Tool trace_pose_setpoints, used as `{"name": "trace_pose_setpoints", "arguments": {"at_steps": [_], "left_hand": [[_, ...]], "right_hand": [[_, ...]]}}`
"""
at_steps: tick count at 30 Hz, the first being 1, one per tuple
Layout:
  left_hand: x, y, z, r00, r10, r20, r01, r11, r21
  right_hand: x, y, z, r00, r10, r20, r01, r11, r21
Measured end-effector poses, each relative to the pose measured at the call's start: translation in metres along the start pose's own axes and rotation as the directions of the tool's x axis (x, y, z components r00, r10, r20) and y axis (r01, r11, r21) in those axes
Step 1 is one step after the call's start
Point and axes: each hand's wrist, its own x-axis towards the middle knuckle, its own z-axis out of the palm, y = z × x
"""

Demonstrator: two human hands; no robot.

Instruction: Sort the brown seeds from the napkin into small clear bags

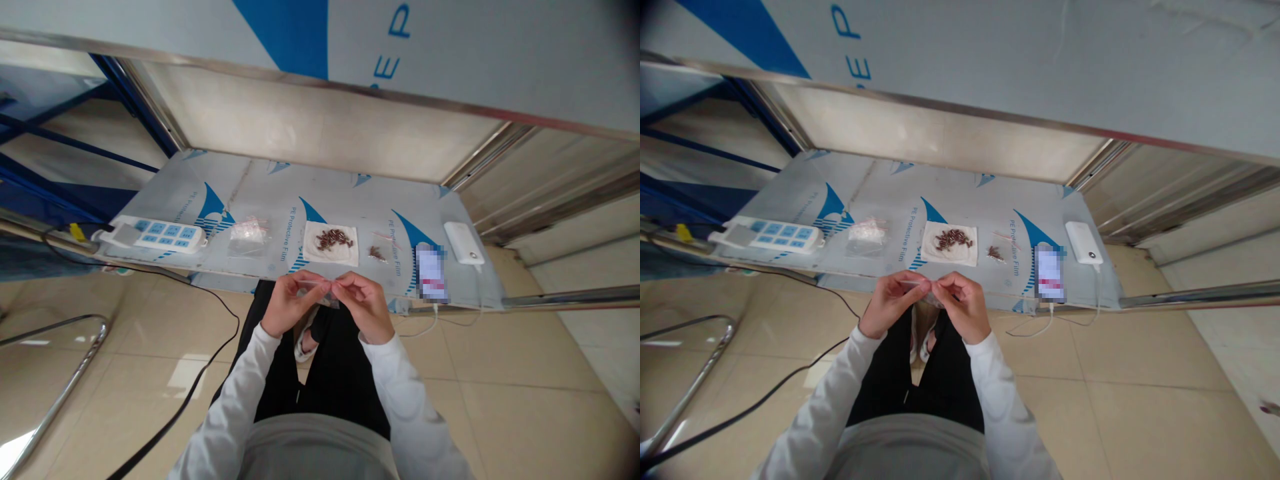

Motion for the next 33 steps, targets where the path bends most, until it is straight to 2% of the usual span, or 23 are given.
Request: {"name": "trace_pose_setpoints", "arguments": {"at_steps": [3, 8, 10, 14, 18, 21, 24, 28, 30, 31, 33], "left_hand": [[-0.001, 0.003, 0.002, 1.000, 0.019, -0.009, -0.019, 0.999, 0.048], [-0.005, 0.005, 0.008, 0.989, 0.133, -0.058, -0.116, 0.963, 0.243], [-0.005, 0.004, 0.008, 0.991, 0.124, -0.048, -0.112, 0.971, 0.211], [-0.003, 0.002, 0.003, 0.997, 0.059, 0.043, -0.063, 0.994, 0.084], [-0.002, 0.000, 0.000, 0.999, 0.043, 0.014, -0.045, 0.990, 0.135], [-0.002, 0.000, 0.001, 0.999, -0.018, 0.036, 0.015, 0.997, 0.078], [0.000, 0.002, -0.003, 0.999, -0.023, 0.024, 0.022, 0.999, 0.047], [0.006, 0.000, -0.020, 0.995, 0.012, -0.098, -0.003, 0.995, 0.098], [0.010, -0.007, -0.032, 0.989, 0.005, -0.150, 0.019, 0.986, 0.163], [0.013, -0.012, -0.039, 0.984, 0.003, -0.179, 0.034, 0.978, 0.204], [0.019, -0.025, -0.055, 0.969, 0.008, -0.247, 0.073, 0.946, 0.317]], "right_hand": [[-0.002, 0.001, 0.000, 1.000, 0.009, 0.006, -0.009, 1.000, 0.000], [-0.006, 0.005, 0.001, 0.997, 0.034, -0.067, -0.035, 0.999, -0.008], [-0.006, 0.007, 0.000, 0.995, 0.039, -0.092, -0.038, 0.999, 0.018], [-0.004, 0.009, -0.002, 0.990, 0.060, -0.128, -0.052, 0.996, 0.069], [-0.006, 0.010, -0.002, 0.995, 0.086, -0.050, -0.082, 0.994, 0.073], [-0.005, 0.008, -0.007, 0.995, 0.094, -0.045, -0.091, 0.994, 0.065], [0.010, 0.005, -0.028, 0.981, 0.128, -0.144, -0.112, 0.988, 0.110], [0.063, 0.015, -0.085, 0.912, 0.165, -0.376, -0.158, 0.986, 0.048], [0.093, 0.028, -0.117, 0.847, 0.161, -0.506, -0.254, 0.960, -0.119], [0.104, 0.035, -0.131, 0.810, 0.149, -0.567, -0.327, 0.918, -0.225], [0.119, 0.047, -0.151, 0.769, 0.060, -0.636, -0.388, 0.835, -0.390]]}}
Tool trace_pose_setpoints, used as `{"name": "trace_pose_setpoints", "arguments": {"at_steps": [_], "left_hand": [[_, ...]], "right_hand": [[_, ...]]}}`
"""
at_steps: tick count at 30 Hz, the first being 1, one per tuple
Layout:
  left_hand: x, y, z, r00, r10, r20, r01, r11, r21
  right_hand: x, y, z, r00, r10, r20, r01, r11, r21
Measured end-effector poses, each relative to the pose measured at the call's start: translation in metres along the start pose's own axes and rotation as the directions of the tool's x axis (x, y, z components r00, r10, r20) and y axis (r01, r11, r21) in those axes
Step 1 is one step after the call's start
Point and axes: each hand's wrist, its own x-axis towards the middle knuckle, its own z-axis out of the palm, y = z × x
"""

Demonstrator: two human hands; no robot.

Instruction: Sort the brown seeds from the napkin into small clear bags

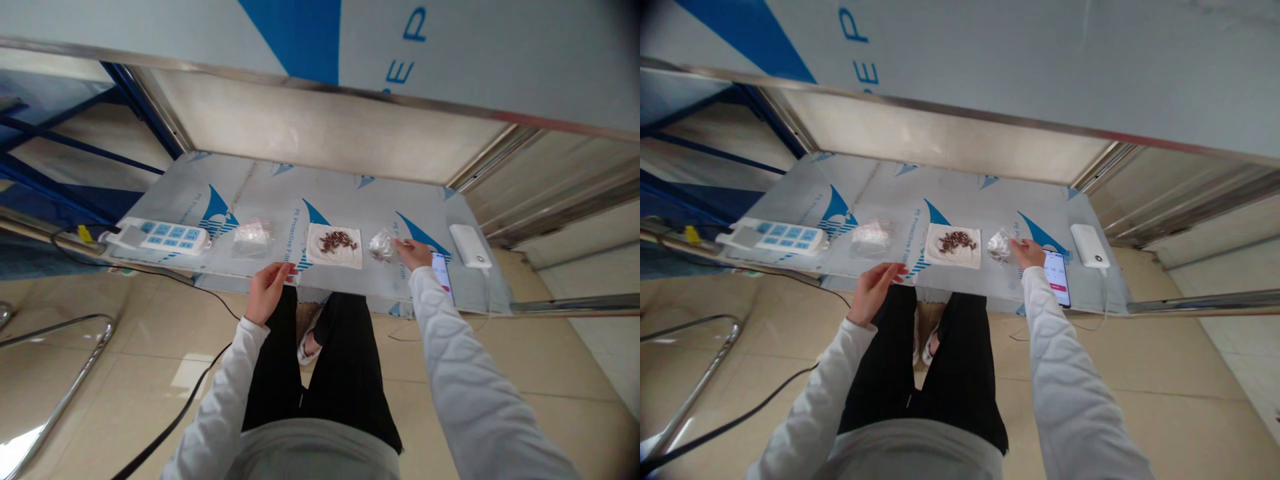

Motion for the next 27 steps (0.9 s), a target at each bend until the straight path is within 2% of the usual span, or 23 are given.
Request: {"name": "trace_pose_setpoints", "arguments": {"at_steps": [2, 4, 6, 7, 8, 10, 14, 17, 19, 22, 24, 27], "left_hand": [[0.013, -0.019, -0.010, 0.994, 0.003, -0.111, 0.017, 0.982, 0.186], [0.031, -0.037, -0.022, 0.967, 0.022, -0.255, 0.088, 0.907, 0.411], [0.050, -0.051, -0.033, 0.928, 0.066, -0.367, 0.181, 0.781, 0.598], [0.059, -0.055, -0.038, 0.920, 0.062, -0.387, 0.232, 0.709, 0.666], [0.068, -0.058, -0.042, 0.923, 0.043, -0.382, 0.266, 0.646, 0.716], [0.081, -0.061, -0.048, 0.934, 0.013, -0.356, 0.283, 0.580, 0.764], [0.088, -0.060, -0.053, 0.950, 0.029, -0.311, 0.247, 0.538, 0.806], [0.077, -0.058, -0.049, 0.945, 0.111, -0.308, 0.204, 0.536, 0.819], [0.064, -0.055, -0.042, 0.930, 0.222, -0.293, 0.132, 0.543, 0.829], [0.038, -0.047, -0.024, 0.900, 0.389, -0.199, -0.051, 0.546, 0.836], [0.018, -0.039, -0.010, 0.883, 0.456, -0.115, -0.174, 0.544, 0.821], [-0.005, -0.030, 0.006, 0.864, 0.502, -0.024, -0.276, 0.515, 0.812]], "right_hand": [[0.007, 0.011, 0.001, 0.986, -0.145, -0.086, 0.128, 0.976, -0.179], [-0.003, 0.019, 0.005, 0.952, -0.288, -0.102, 0.247, 0.923, -0.296], [-0.023, 0.024, 0.011, 0.931, -0.357, -0.070, 0.325, 0.903, -0.281], [-0.036, 0.026, 0.015, 0.925, -0.378, -0.050, 0.355, 0.901, -0.249], [-0.049, 0.027, 0.020, 0.918, -0.395, -0.031, 0.381, 0.901, -0.208], [-0.074, 0.028, 0.029, 0.905, -0.426, 0.011, 0.424, 0.897, -0.126], [-0.112, 0.025, 0.044, 0.881, -0.469, 0.062, 0.472, 0.880, -0.054], [-0.133, 0.011, 0.053, 0.859, -0.507, 0.069, 0.509, 0.861, -0.021], [-0.147, -0.006, 0.063, 0.847, -0.521, 0.110, 0.519, 0.853, 0.044], [-0.169, -0.040, 0.084, 0.813, -0.534, 0.231, 0.507, 0.845, 0.169], [-0.179, -0.060, 0.098, 0.786, -0.533, 0.312, 0.492, 0.846, 0.206], [-0.185, -0.076, 0.112, 0.741, -0.543, 0.395, 0.507, 0.838, 0.202]]}}
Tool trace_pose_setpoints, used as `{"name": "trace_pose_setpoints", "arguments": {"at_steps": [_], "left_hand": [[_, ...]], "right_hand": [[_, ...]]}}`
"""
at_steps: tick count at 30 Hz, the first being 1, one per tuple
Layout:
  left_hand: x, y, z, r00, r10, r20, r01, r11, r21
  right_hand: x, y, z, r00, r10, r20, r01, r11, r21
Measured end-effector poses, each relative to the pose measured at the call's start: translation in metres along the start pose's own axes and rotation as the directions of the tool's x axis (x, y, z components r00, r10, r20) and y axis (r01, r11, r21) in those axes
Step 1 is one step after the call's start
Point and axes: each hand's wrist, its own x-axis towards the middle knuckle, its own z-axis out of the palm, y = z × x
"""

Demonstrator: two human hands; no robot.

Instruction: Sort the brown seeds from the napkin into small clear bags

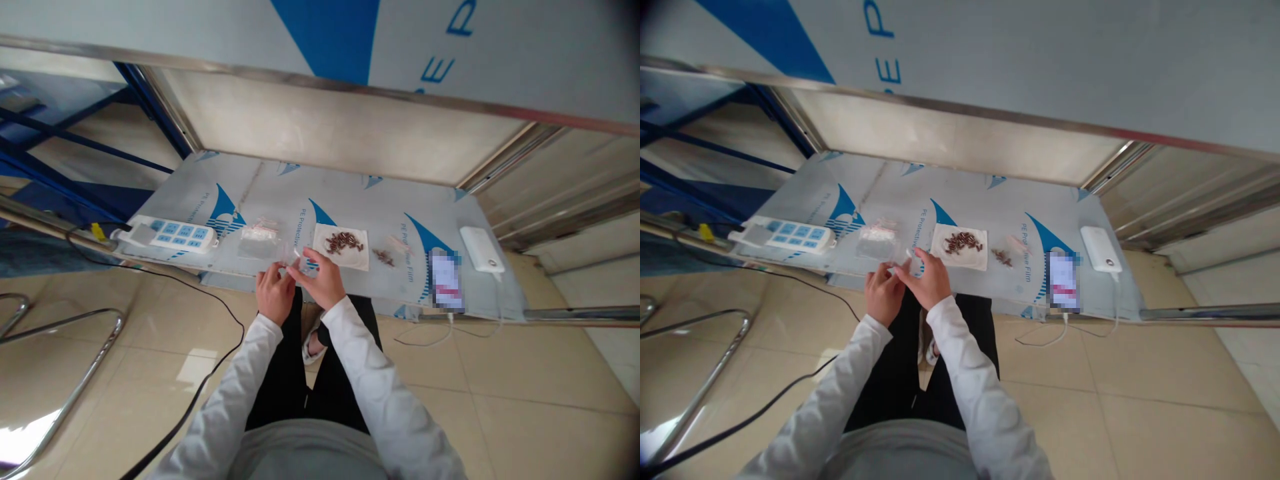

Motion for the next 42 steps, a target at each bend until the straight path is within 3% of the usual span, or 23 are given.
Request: {"name": "trace_pose_setpoints", "arguments": {"at_steps": [3, 6, 10, 12, 14, 16, 18, 20, 24, 26, 30, 37, 42], "left_hand": [[-0.008, 0.011, -0.004, 0.999, 0.048, 0.002, -0.048, 0.999, 0.006], [-0.012, 0.015, -0.007, 0.999, 0.043, 0.015, -0.042, 0.997, -0.069], [-0.014, 0.023, -0.014, 0.996, -0.035, 0.088, 0.067, 0.916, -0.395], [-0.013, 0.027, -0.017, 0.977, -0.113, 0.178, 0.202, 0.747, -0.634], [-0.009, 0.030, -0.021, 0.932, -0.201, 0.302, 0.362, 0.481, -0.798], [-0.004, 0.032, -0.025, 0.869, -0.273, 0.413, 0.476, 0.230, -0.849], [0.004, 0.034, -0.030, 0.820, -0.281, 0.499, 0.542, 0.097, -0.835], [0.009, 0.036, -0.036, 0.799, -0.258, 0.544, 0.577, 0.072, -0.813], [0.012, 0.040, -0.044, 0.791, -0.246, 0.561, 0.604, 0.162, -0.780], [0.008, 0.043, -0.045, 0.813, -0.245, 0.529, 0.581, 0.274, -0.766], [-0.001, 0.048, -0.045, 0.899, -0.171, 0.404, 0.426, 0.556, -0.713], [-0.008, 0.054, -0.045, 0.932, -0.206, 0.298, 0.318, 0.858, -0.402], [-0.012, 0.062, -0.042, 0.957, -0.138, 0.255, 0.208, 0.939, -0.275]], "right_hand": [[-0.002, 0.004, 0.000, 0.999, -0.022, 0.031, 0.023, 1.000, -0.008], [-0.014, 0.013, -0.005, 0.999, -0.007, 0.052, 0.002, 0.995, 0.101], [-0.029, 0.016, -0.011, 0.998, 0.061, 0.026, -0.066, 0.937, 0.344], [-0.035, 0.014, -0.015, 0.996, 0.094, 0.012, -0.089, 0.894, 0.440], [-0.040, 0.013, -0.020, 0.995, 0.101, 0.011, -0.093, 0.865, 0.493], [-0.044, 0.013, -0.026, 0.996, 0.090, 0.017, -0.087, 0.859, 0.504], [-0.048, 0.014, -0.033, 0.997, 0.060, 0.038, -0.071, 0.871, 0.487], [-0.050, 0.016, -0.040, 0.998, 0.014, 0.065, -0.042, 0.891, 0.451], [-0.053, 0.012, -0.051, 0.995, -0.079, 0.064, 0.056, 0.952, 0.301], [-0.054, 0.006, -0.050, 0.997, -0.083, -0.006, 0.083, 0.976, 0.203], [-0.054, -0.003, -0.039, 0.988, -0.023, -0.151, 0.043, 0.990, 0.135], [-0.056, 0.014, -0.034, 0.991, 0.014, -0.133, -0.026, 0.996, -0.089], [-0.064, 0.020, -0.036, 0.992, -0.086, -0.096, 0.075, 0.990, -0.120]]}}
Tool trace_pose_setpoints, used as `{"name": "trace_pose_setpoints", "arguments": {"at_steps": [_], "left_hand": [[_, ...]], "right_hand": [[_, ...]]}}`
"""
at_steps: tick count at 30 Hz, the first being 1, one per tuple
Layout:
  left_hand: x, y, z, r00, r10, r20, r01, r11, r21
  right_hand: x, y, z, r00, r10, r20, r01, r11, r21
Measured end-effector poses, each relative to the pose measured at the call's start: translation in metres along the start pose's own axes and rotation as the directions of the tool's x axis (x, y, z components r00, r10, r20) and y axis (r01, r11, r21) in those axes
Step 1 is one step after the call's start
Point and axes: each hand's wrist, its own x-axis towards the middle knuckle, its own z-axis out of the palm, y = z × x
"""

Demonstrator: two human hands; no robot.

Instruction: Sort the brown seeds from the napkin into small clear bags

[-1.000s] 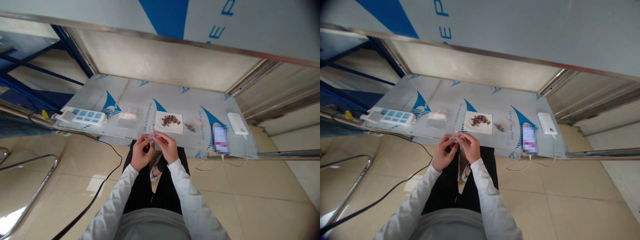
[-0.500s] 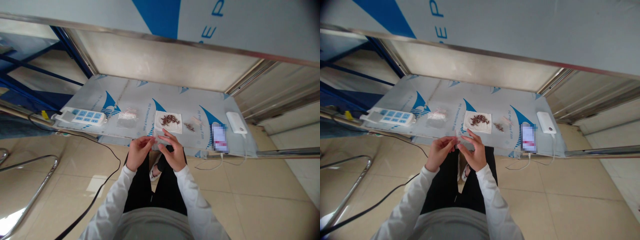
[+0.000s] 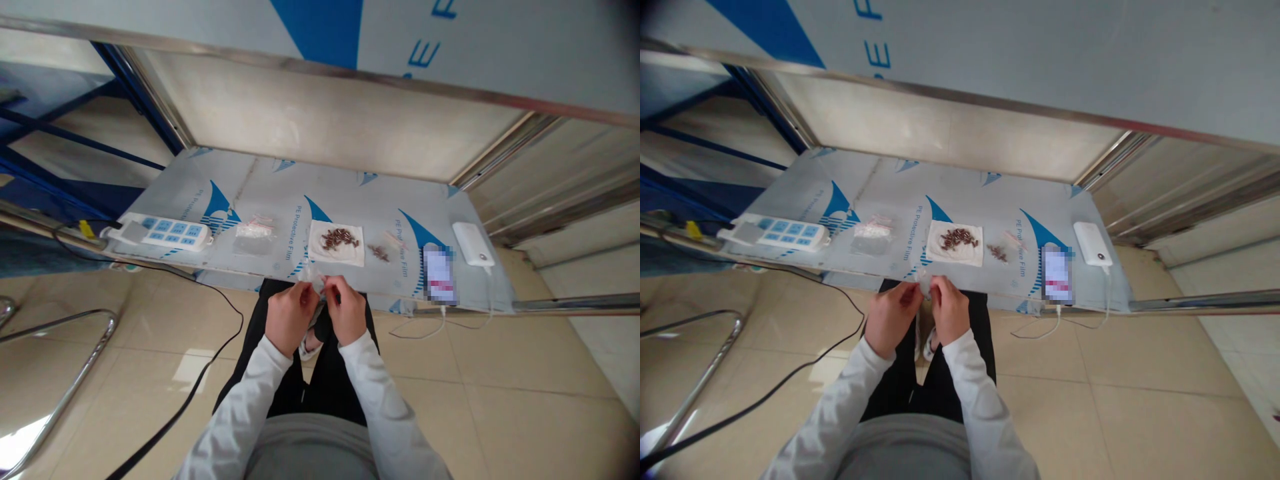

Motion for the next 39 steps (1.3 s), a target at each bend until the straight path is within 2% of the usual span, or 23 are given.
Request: {"name": "trace_pose_setpoints", "arguments": {"at_steps": [3, 7, 10, 13, 16, 18, 21, 24, 25, 27, 30, 33, 39], "left_hand": [[-0.003, 0.003, 0.002, 0.999, 0.048, 0.025, -0.048, 0.999, 0.007], [-0.009, 0.005, -0.001, 0.995, 0.084, 0.052, -0.085, 0.996, 0.014], [-0.010, 0.001, -0.008, 0.982, 0.186, 0.043, -0.184, 0.982, -0.036], [-0.005, -0.003, -0.012, 0.947, 0.316, 0.064, -0.314, 0.949, -0.037], [0.001, -0.007, -0.007, 0.907, 0.375, 0.190, -0.366, 0.927, -0.082], [0.004, -0.009, 0.000, 0.910, 0.341, 0.238, -0.319, 0.939, -0.125], [0.005, -0.014, 0.008, 0.957, 0.211, 0.198, -0.178, 0.969, -0.172], [0.005, -0.022, 0.007, 0.989, 0.106, 0.103, -0.084, 0.976, -0.203], [0.005, -0.025, 0.005, 0.993, 0.083, 0.078, -0.066, 0.977, -0.203], [0.004, -0.029, 0.002, 0.997, 0.054, 0.057, -0.041, 0.978, -0.203], [0.002, -0.032, 0.002, 0.997, 0.044, 0.064, -0.029, 0.973, -0.227], [0.000, -0.035, 0.003, 0.997, 0.035, 0.071, -0.015, 0.967, -0.255], [0.000, -0.040, 0.002, 0.995, -0.014, 0.094, 0.038, 0.964, -0.263]], "right_hand": [[-0.002, -0.003, -0.001, 0.996, -0.078, 0.031, 0.078, 0.997, -0.013], [0.002, -0.001, -0.004, 0.998, -0.029, 0.056, 0.031, 0.999, -0.031], [0.008, 0.004, -0.010, 0.996, 0.016, 0.087, -0.016, 1.000, 0.000], [0.011, 0.005, -0.017, 0.978, 0.031, 0.205, -0.040, 0.998, 0.038], [0.011, -0.004, -0.019, 0.941, -0.026, 0.339, 0.005, 0.998, 0.062], [0.010, -0.012, -0.018, 0.928, -0.058, 0.369, 0.036, 0.997, 0.068], [0.014, -0.016, -0.016, 0.927, -0.084, 0.366, 0.037, 0.990, 0.133], [0.032, 0.004, -0.014, 0.970, -0.052, 0.236, 0.012, 0.986, 0.168], [0.042, 0.016, -0.013, 0.986, -0.008, 0.168, -0.012, 0.993, 0.118], [0.065, 0.043, -0.008, 0.993, 0.099, 0.064, -0.093, 0.992, -0.086], [0.098, 0.077, 0.004, 0.975, 0.208, 0.077, -0.164, 0.909, -0.383], [0.114, 0.093, 0.018, 0.967, 0.240, 0.080, -0.177, 0.868, -0.464], [0.111, 0.096, 0.028, 0.956, 0.286, 0.070, -0.205, 0.818, -0.538]]}}
